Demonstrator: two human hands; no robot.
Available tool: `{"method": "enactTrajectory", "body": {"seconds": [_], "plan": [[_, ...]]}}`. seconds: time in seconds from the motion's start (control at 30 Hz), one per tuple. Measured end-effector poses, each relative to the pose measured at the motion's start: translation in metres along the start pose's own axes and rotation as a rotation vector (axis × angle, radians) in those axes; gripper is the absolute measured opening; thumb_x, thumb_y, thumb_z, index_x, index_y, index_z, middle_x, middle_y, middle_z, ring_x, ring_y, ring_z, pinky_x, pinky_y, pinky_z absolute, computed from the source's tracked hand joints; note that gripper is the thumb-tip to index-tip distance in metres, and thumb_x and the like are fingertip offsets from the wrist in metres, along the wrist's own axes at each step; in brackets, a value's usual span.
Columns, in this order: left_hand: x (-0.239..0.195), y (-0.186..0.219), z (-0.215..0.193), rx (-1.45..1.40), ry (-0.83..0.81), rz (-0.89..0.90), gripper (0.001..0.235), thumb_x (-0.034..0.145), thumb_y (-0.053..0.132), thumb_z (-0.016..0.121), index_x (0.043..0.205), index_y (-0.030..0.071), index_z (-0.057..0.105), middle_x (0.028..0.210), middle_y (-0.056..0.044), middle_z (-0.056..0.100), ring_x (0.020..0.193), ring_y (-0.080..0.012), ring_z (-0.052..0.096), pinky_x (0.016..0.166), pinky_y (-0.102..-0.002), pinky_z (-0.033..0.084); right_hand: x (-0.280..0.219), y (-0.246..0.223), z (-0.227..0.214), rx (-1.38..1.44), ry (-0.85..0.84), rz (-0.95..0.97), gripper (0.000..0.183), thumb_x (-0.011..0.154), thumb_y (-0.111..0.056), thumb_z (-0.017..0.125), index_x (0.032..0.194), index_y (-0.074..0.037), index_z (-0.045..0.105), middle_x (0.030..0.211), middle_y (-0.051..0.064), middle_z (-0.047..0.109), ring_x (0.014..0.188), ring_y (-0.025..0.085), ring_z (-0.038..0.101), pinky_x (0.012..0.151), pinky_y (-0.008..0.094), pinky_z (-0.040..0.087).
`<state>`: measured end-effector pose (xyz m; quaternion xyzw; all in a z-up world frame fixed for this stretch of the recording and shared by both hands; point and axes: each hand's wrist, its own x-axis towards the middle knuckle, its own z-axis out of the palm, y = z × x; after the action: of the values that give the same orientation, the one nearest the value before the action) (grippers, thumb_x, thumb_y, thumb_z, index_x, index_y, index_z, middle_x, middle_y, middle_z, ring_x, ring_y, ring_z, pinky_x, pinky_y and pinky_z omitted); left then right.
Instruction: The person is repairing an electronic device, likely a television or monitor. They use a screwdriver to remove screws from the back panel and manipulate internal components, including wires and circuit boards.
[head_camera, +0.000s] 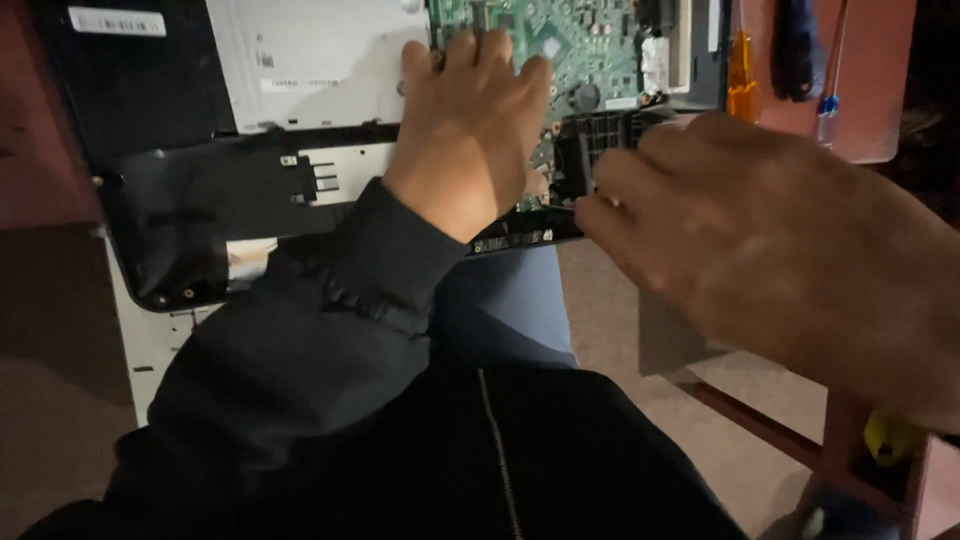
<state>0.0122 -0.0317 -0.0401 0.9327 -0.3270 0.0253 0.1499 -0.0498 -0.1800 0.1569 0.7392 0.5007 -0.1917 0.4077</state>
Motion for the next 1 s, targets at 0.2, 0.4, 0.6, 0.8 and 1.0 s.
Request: {"method": "enactTrajectory", "body": {"seconds": [0.2, 0.4, 0.6, 0.8, 1.0], "plan": [[0.006, 0.0, -0.039, -0.122, -0.212, 0.016, 0.088, 0.072, 0.06, 0.09, 0.136, 0.011, 0.055, 0.132, -0.023, 0.058, 0.121, -0.0425, 0.054, 0.093, -0.061, 0.042, -0.089, 0.009, 0.09, 0.719, 0.665, 0.584, 0.021, 0.107, -0.013, 0.06, 0.115, -0.005, 0.077, 0.122, 0.01, 0.079, 0.088, 0.03, 0.066, 0.096, 0.055, 0.043], [0.007, 0.005, -0.059, -0.148, -0.271, -0.035, 0.05, 0.08, 0.057, 0.087, 0.096, 0.023, 0.054, 0.104, -0.002, 0.054, 0.098, -0.0287, 0.054, 0.086, -0.05, 0.042, -0.119, -0.037, 0.24, 0.92, 0.77, 1.414, 0.015, 0.123, -0.002, 0.061, 0.131, 0.005, 0.072, 0.119, 0.022, 0.067, 0.089, 0.032, 0.061, 0.072, 0.042, 0.046], [0.025, 0.012, -0.064, -0.062, -0.599, -0.182, 0.051, 0.085, 0.068, 0.082, 0.095, 0.03, 0.049, 0.105, 0.005, 0.049, 0.102, -0.0233, 0.051, 0.089, -0.042, 0.038, -0.061, -0.04, 0.249, 1.149, 0.955, 1.653, 0.012, 0.101, -0.006, 0.073, 0.112, -0.008, 0.074, 0.103, 0.006, 0.072, 0.075, 0.017, 0.062, 0.067, 0.031, 0.05], [0.049, 0.017, -0.062, 0.02, -0.875, -0.388, 0.05, 0.085, 0.076, 0.082, 0.093, 0.037, 0.05, 0.103, 0.013, 0.051, 0.108, -0.0099, 0.055, 0.097, -0.037, 0.038, -0.025, -0.036, 0.235, 1.026, 1.028, 1.669, 0.007, 0.098, -0.009, 0.075, 0.102, -0.01, 0.07, 0.106, 0.004, 0.077, 0.091, 0.025, 0.067, 0.08, 0.036, 0.05], [0.041, 0.009, -0.041, 0.159, -0.855, -0.39, 0.057, 0.071, 0.088, 0.084, 0.092, 0.045, 0.054, 0.1, 0.019, 0.052, 0.108, -0.004, 0.058, 0.094, -0.032, 0.043, -0.013, -0.045, 0.249, 1.087, 0.968, 1.737, 0.02, 0.095, -0.023, 0.078, 0.113, -0.014, 0.075, 0.117, 0.004, 0.067, 0.101, 0.025, 0.058, 0.088, 0.038, 0.045]]}}
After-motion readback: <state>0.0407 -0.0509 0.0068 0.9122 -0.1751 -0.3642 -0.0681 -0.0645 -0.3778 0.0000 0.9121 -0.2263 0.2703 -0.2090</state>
